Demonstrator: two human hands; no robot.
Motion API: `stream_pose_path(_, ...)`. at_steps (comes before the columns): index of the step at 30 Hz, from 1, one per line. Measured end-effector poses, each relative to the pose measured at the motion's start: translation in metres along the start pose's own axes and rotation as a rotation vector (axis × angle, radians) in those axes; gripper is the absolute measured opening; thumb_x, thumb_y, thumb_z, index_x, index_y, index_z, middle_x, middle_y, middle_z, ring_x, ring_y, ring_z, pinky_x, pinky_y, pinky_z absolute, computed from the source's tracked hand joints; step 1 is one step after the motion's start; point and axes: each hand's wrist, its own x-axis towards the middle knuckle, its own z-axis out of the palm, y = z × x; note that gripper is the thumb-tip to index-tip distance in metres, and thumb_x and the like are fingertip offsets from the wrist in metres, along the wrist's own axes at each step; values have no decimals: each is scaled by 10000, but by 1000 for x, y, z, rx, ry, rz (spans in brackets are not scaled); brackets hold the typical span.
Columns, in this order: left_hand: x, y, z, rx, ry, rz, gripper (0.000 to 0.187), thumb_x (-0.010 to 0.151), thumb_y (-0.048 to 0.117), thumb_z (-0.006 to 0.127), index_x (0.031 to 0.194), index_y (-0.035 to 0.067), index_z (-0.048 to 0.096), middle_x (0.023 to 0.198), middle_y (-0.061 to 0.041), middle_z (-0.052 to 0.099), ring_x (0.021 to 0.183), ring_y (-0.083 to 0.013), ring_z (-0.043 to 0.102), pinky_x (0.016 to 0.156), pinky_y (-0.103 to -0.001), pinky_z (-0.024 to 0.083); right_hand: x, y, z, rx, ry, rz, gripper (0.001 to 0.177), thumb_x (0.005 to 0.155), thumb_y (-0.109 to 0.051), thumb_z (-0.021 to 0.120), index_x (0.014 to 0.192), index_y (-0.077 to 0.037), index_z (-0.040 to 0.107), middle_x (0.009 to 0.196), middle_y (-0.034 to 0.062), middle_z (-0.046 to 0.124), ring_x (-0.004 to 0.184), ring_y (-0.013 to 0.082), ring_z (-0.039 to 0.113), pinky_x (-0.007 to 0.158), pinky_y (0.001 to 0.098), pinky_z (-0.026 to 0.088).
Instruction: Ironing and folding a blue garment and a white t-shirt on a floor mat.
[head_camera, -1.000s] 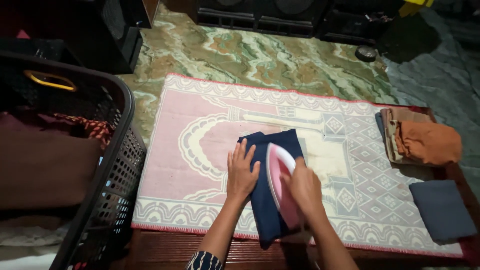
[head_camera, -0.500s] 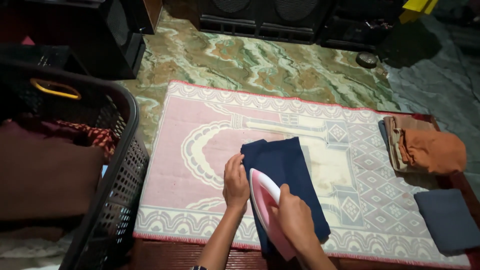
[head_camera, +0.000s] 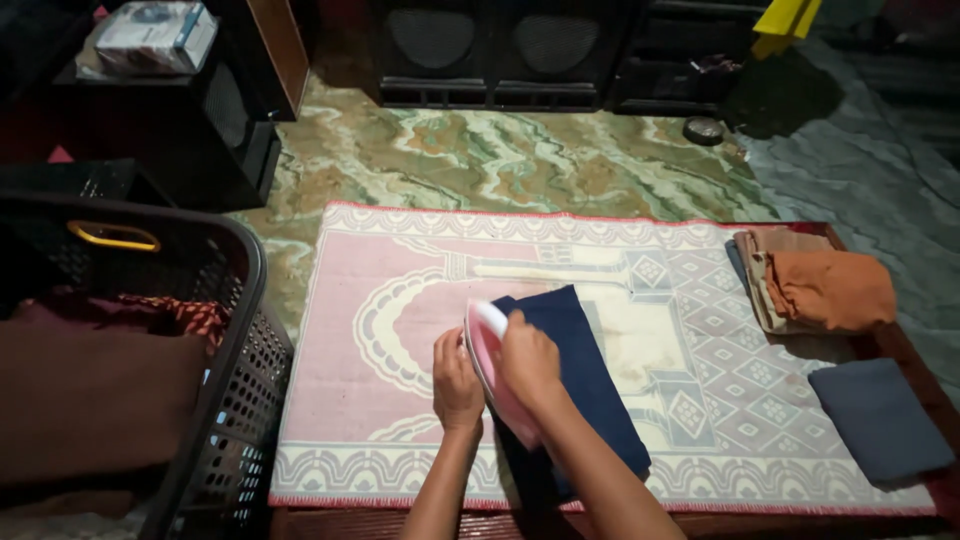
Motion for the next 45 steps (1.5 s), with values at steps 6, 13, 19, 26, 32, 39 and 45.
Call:
stream_pose_path(6,-5,21,2,195,-88,38,364,908,123,588,1249,153,710,1306,-122,598,1227,-337,594,1058,-464,480,-82,41,-21,-101,-134,77,502,847,-295,811,1175,-70,504,916,213,759,954,434,760,851,557,608)
stream_pose_path(13,-6,26,6,394,-97,101,358,881,213,717,1238,194,722,1319,-109,597,1218,-310,577,1014,-452,476,-59,59,-60,-62,-93,229,515,950,-343,693,1287,-22,473,1007,301,756,1033,482,740,911,589,584)
stream_pose_path(19,-5,15,13,428,-74,126,371,868,252,730,1238,250,725,1296,-92,617,1209,-298,580,1005,-448,480,34,101,-42,-40,75,199,540,886,-400,780,1188,-17,548,997,302,739,1008,495,734,853,592,585)
stream_pose_path(26,-9,14,13,452,-53,145,379,867,250,737,1245,239,725,1290,-101,631,1202,-292,589,1007,-432,490,-10,122,-35,-79,15,127,592,868,-418,794,1185,25,562,1017,321,726,1019,505,730,852,596,590)
stream_pose_path(32,-6,24,8,478,-78,133,486,851,246,743,1331,210,674,1282,-113,629,1189,-294,589,986,-439,502,-55,170,-52,-148,17,289,606,911,-412,746,1253,43,536,997,325,743,996,489,749,854,574,603)
stream_pose_path(39,7,30,14,466,-120,-144,777,764,325,848,1427,57,544,1192,-163,626,1104,-370,606,937,-492,516,-38,227,-71,-273,103,425,690,881,-454,752,1318,18,500,1006,306,761,1024,497,749,878,601,577)
stream_pose_path(45,33,-1,68,216,-369,-840,747,665,441,950,1290,245,590,1248,-9,704,1223,-303,649,926,-545,505,32,201,10,461,218,70,822,707,-254,941,1380,7,547,1297,299,628,1258,522,584,1073,590,461)
